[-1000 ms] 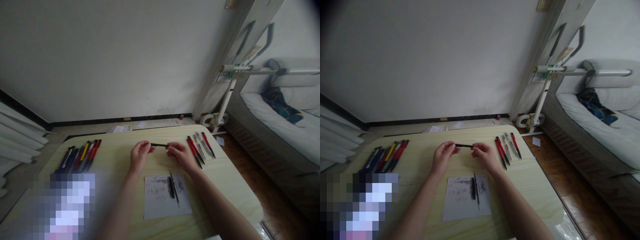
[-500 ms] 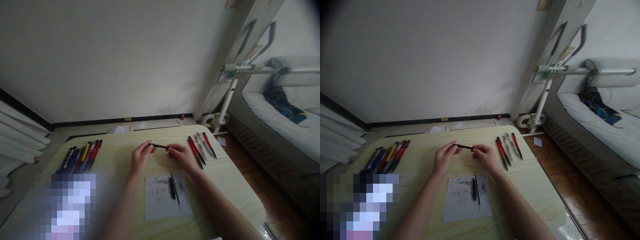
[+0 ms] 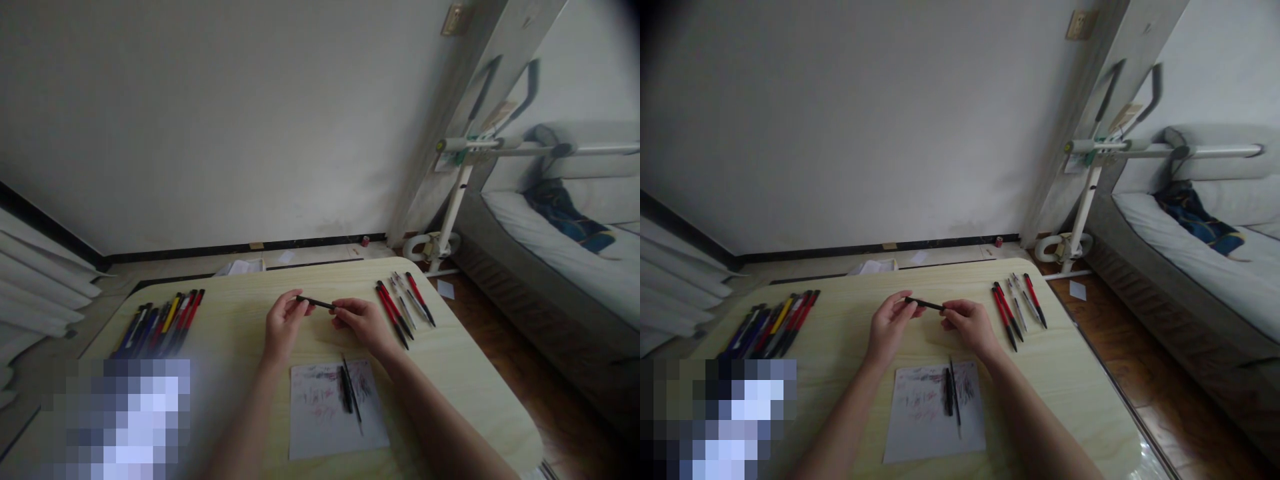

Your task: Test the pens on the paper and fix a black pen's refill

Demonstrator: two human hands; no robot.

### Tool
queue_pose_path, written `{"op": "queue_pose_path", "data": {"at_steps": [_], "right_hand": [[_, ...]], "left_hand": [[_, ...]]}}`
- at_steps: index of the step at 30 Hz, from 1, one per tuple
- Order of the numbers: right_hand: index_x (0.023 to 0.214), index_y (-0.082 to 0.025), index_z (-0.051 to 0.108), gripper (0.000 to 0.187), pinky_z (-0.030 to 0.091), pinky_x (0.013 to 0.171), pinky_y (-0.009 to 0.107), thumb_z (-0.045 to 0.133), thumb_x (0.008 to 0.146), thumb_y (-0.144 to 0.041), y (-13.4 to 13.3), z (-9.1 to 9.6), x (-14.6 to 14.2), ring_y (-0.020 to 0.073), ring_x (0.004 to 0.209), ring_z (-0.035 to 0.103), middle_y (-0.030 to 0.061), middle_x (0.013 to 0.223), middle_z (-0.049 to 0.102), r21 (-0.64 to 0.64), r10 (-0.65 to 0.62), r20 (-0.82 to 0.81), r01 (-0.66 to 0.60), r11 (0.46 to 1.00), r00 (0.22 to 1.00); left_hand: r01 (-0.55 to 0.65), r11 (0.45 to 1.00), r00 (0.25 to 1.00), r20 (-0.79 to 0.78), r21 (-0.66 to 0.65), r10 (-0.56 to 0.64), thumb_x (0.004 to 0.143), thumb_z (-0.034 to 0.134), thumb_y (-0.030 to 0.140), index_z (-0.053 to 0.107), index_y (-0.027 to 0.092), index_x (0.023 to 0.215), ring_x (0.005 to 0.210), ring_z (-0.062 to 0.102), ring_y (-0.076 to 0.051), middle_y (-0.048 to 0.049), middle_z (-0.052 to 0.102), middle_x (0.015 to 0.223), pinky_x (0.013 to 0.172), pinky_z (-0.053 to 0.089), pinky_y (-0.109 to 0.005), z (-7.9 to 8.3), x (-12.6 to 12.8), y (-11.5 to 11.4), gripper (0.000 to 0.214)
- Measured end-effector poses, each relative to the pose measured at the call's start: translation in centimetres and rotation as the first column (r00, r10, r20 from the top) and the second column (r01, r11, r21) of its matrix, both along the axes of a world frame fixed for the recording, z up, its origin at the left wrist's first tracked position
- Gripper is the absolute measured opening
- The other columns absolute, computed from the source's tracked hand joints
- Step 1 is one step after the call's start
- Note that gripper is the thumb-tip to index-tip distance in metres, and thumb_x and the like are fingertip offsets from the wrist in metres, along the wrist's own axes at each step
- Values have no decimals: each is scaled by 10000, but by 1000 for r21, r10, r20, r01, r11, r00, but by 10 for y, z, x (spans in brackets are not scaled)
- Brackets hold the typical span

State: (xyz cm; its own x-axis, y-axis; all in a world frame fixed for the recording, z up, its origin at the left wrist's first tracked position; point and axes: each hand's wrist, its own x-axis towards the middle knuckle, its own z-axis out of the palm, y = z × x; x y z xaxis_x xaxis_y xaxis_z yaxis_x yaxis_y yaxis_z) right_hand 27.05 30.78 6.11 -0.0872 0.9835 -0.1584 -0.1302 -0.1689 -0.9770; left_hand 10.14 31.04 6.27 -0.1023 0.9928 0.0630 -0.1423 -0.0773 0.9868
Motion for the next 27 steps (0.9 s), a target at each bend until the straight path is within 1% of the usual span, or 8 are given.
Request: {"op": "queue_pose_path", "data": {"at_steps": [3,6,11,14,20,24,27], "right_hand": [[850,-146,634,252,482,546,246,620,652,-301,0,-2,0,120,543,592,28,655,653,15,6,17,-6,1000,1000],[864,-144,633,262,479,537,249,603,662,-308,0,0,0,123,538,588,32,650,654,27,15,59,-17,1000,998],[837,-147,642,230,446,511,234,562,685,-300,-3,7,-1,119,521,569,15,589,636,60,44,155,-54,997,987],[818,-157,649,212,430,500,231,555,685,-294,-4,9,-2,117,514,558,9,582,634,74,51,202,-68,995,978],[827,-159,649,200,412,489,222,548,693,-268,-6,9,-2,112,518,542,1,597,624,108,73,234,-101,989,969],[840,-162,644,196,428,510,229,548,693,-251,-7,8,-3,112,538,545,4,636,630,107,81,236,-109,988,968],[840,-162,644,200,447,534,239,555,689,-260,-7,7,-4,115,556,551,13,672,641,99,80,230,-105,990,970]], "left_hand": [[16,1000,1000,-11,-2,-16,696,628,324,536,120,1094,763,648,-199,-86,667,871,774,501,-361,1,1,-2,456],[18,1000,1000,-17,-25,-19,688,634,333,516,122,1159,776,646,-199,-82,671,890,804,489,-374,3,2,-3,530],[31,1000,999,-17,-3,-31,691,635,320,474,152,1208,773,642,-172,-65,674,897,798,486,-330,4,5,-4,567],[35,999,999,-38,9,-35,709,620,303,438,163,1236,758,641,-159,-53,675,855,789,487,-311,4,6,-5,575],[14,1000,998,-61,13,-13,727,600,308,455,150,1195,750,639,-159,-69,662,867,765,491,-299,4,7,-5,515],[-4,1000,999,-32,-7,3,716,609,322,417,157,1224,733,641,-160,-53,657,824,746,499,-298,4,6,-4,567],[-26,1000,999,-31,-12,25,698,623,339,438,154,1206,706,639,-156,-50,655,807,729,503,-293,5,6,-4,571]]}}
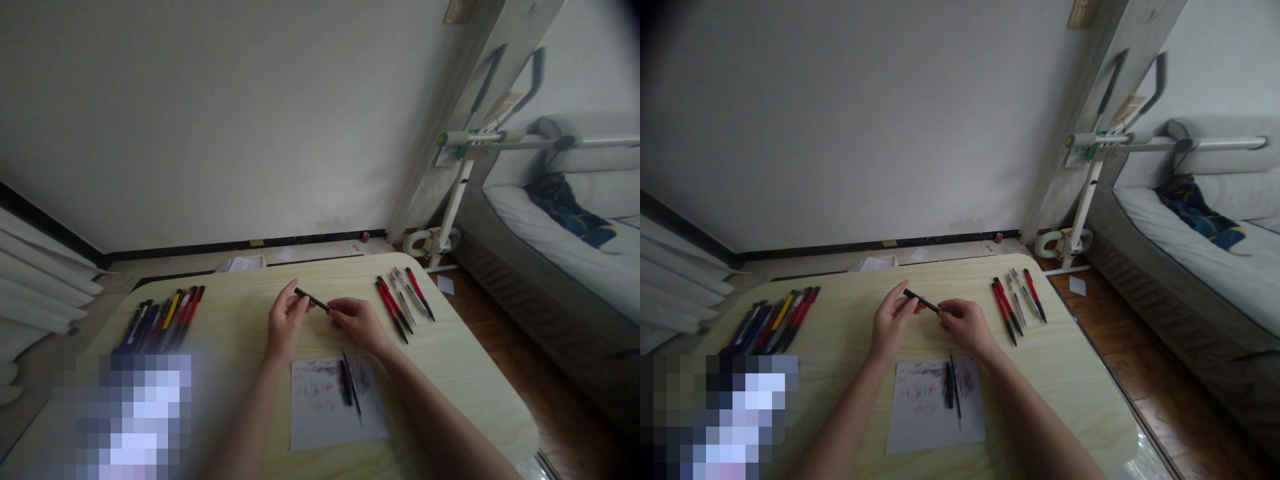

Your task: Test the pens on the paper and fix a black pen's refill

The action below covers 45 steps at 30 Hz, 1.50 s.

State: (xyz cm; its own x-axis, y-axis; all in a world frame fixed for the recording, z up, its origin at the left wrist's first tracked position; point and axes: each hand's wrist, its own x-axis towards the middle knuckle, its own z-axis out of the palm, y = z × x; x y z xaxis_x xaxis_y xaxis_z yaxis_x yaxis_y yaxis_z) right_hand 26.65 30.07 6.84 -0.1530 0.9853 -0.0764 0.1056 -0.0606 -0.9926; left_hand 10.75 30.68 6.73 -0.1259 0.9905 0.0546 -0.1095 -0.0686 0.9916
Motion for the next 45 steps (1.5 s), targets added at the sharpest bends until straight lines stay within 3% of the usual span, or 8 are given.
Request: {"op": "queue_pose_path", "data": {"at_steps": [13,18,24,27,32,39,45], "right_hand": [[775,-158,624,184,435,495,225,580,671,-303,0,-1,-2,106,525,538,4,635,619,12,-48,32,47,999,998],[770,-155,623,195,429,481,224,580,676,-320,0,-6,-2,106,511,526,5,617,609,21,-67,28,66,998,997],[820,-161,639,189,441,543,238,554,712,-291,-6,-4,3,132,600,566,35,693,646,182,-88,222,47,982,971],[834,-165,635,173,436,558,238,532,736,-262,-16,10,4,126,592,556,33,692,643,257,-66,350,-28,966,934],[793,-195,636,138,383,525,223,505,752,-198,-42,31,3,96,521,483,10,671,610,357,-44,611,-226,906,790],[807,-227,623,152,365,562,221,486,767,-176,-75,33,2,117,611,517,3,716,597,309,-47,759,-296,904,649],[812,-238,612,149,381,609,226,482,773,-177,-84,33,-2,128,655,540,-1,738,599,250,-11,796,-313,916,605]], "left_hand": [[-31,1000,999,17,1,31,695,625,320,437,157,1180,678,639,-154,-37,635,782,690,496,-282,-1,0,1,545],[-94,996,993,66,4,94,670,646,320,441,162,1147,645,637,-149,-28,632,755,659,494,-278,-2,-3,5,543],[-135,991,977,164,-6,134,660,654,312,432,159,1132,639,640,-157,-26,625,732,639,497,-287,-7,-7,8,543],[-130,991,974,186,-11,130,667,649,305,436,158,1128,626,637,-152,-20,617,711,624,494,-276,-9,-8,9,528],[-122,993,976,185,7,119,682,635,298,428,165,1134,611,632,-141,-20,606,722,585,483,-247,-12,-8,9,515],[-125,992,973,195,14,120,689,624,282,443,160,1098,557,620,-126,-9,591,697,540,473,-221,-16,-9,11,464],[-124,992,972,205,21,117,707,597,283,453,163,1050,522,592,-104,6,575,674,514,465,-211,-16,-9,10,391]]}}
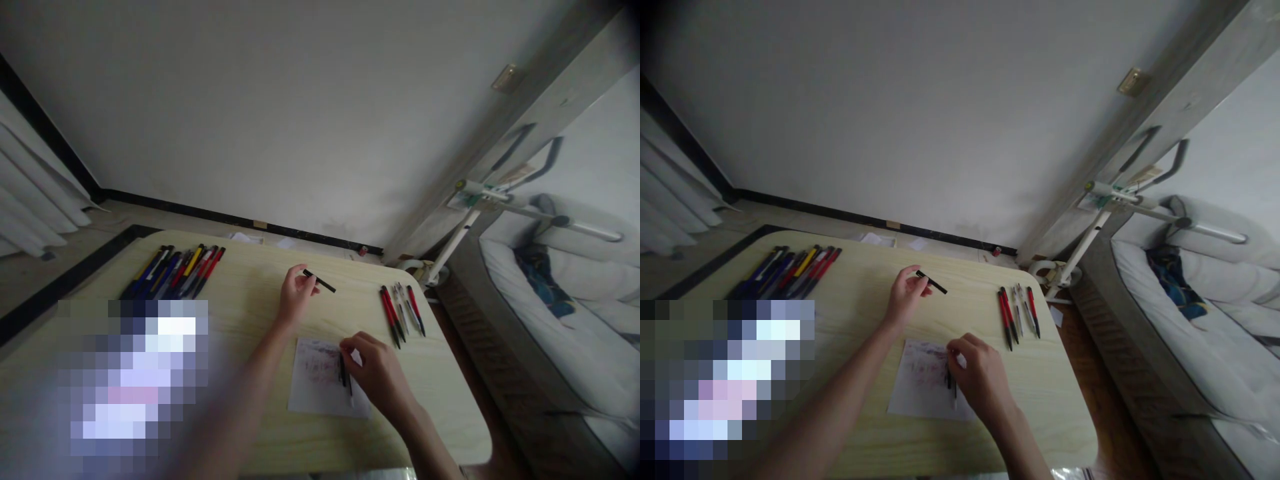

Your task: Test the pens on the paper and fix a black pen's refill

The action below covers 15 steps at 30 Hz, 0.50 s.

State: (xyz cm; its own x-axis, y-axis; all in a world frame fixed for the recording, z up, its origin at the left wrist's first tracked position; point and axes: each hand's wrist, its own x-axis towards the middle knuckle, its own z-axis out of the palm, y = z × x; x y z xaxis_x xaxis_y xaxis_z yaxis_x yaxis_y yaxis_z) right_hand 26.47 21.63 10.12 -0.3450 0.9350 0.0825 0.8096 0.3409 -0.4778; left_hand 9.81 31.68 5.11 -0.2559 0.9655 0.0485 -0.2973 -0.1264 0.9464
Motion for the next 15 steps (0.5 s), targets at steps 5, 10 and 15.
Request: {"op": "queue_pose_path", "data": {"at_steps": [5,10,15], "right_hand": [[818,-236,612,153,392,645,226,482,773,-169,-4,-3,-4,130,697,553,5,762,594,-7,6,36,-5,1000,999],[809,-235,613,136,396,651,234,491,773,-186,-7,-4,-7,142,720,553,18,775,583,17,-11,92,10,1000,996],[804,-232,614,131,399,644,245,491,775,-196,-7,-6,-9,151,717,547,32,777,575,49,-26,99,22,999,995]], "left_hand": [[9,1000,1000,0,1,-9,709,585,277,458,166,1026,536,583,-101,11,562,675,521,477,-218,0,1,-1,359],[15,1000,999,-34,9,-14,716,575,291,454,170,1039,533,576,-97,11,557,681,521,472,-215,-2,1,-2,365],[23,999,998,-57,22,-22,718,574,307,456,171,1037,522,571,-91,13,559,678,512,459,-203,-4,1,-2,367]]}}
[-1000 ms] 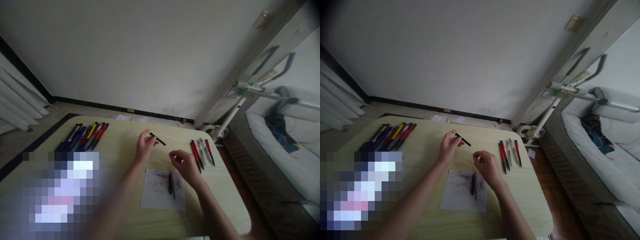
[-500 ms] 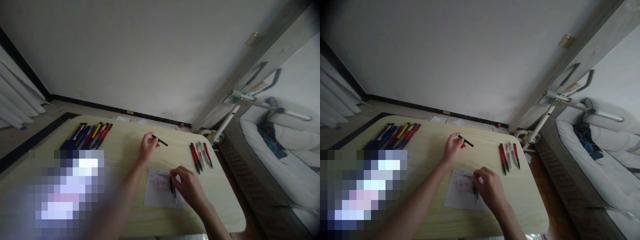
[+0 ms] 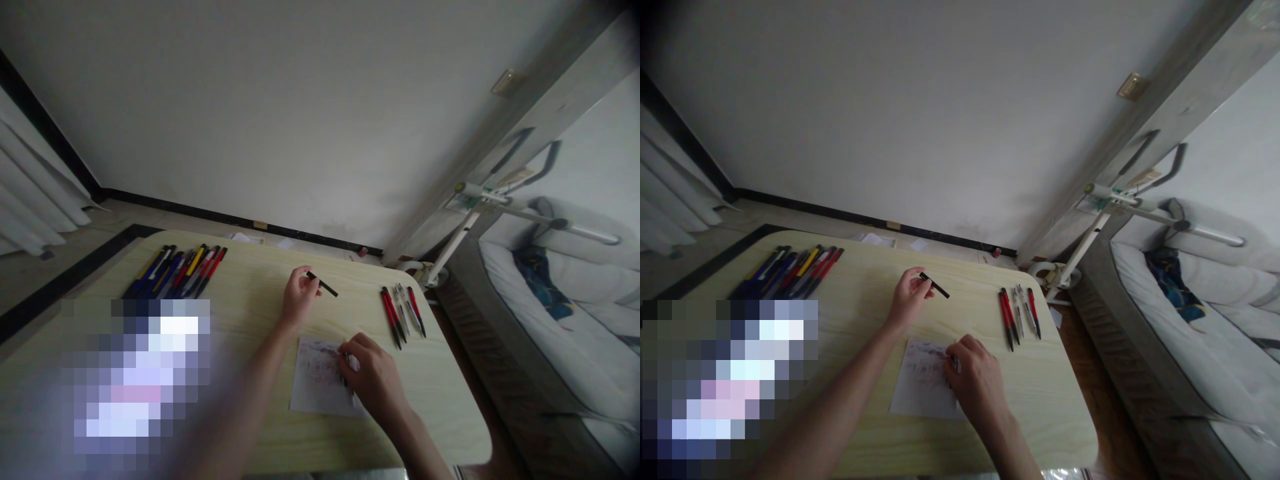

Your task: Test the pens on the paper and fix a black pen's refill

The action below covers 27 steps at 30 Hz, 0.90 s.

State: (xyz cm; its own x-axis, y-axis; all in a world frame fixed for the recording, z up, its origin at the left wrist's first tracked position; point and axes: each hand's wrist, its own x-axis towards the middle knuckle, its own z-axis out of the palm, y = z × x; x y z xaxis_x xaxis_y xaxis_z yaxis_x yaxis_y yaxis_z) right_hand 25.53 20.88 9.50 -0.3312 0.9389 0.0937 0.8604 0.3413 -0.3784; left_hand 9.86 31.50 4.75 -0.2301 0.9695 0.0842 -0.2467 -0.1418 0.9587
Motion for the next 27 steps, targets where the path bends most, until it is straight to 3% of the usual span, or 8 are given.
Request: {"op": "queue_pose_path", "data": {"at_steps": [7,11,18,23,27], "right_hand": [[777,-243,609,94,393,637,244,520,755,-220,-3,0,-2,147,708,543,15,772,566,-41,-17,-20,16,999,1000],[771,-236,605,82,390,624,246,526,751,-235,-2,3,3,141,674,534,11,755,570,-45,-37,-112,32,998,993],[667,-181,557,182,318,452,232,485,775,-309,33,-3,15,95,462,403,-5,574,540,-34,-147,-340,144,989,929],[803,-158,577,271,387,478,223,455,789,-399,76,-4,3,112,535,499,28,649,588,-131,-204,-587,157,979,783],[983,-167,523,348,441,498,230,538,728,-405,98,-10,-9,115,565,529,27,720,591,-195,-181,-763,46,980,621]], "left_hand": [[30,1000,999,10,1,-30,713,577,301,462,172,1023,520,569,-93,15,557,674,509,461,-210,0,-1,0,355],[35,999,999,29,-5,-34,707,586,285,462,170,1019,525,569,-92,19,552,674,518,466,-217,1,-1,0,355],[19,999,998,65,-45,-16,690,612,287,448,154,1076,518,576,-93,3,579,687,508,453,-206,8,-1,0,440],[35,998,996,87,-44,-31,684,622,307,468,146,1046,549,597,-110,-27,621,719,542,469,-229,11,-4,0,425],[42,996,995,98,-77,-35,666,641,326,484,139,1033,590,623,-139,-46,647,734,582,484,-260,11,-6,1,441]]}}
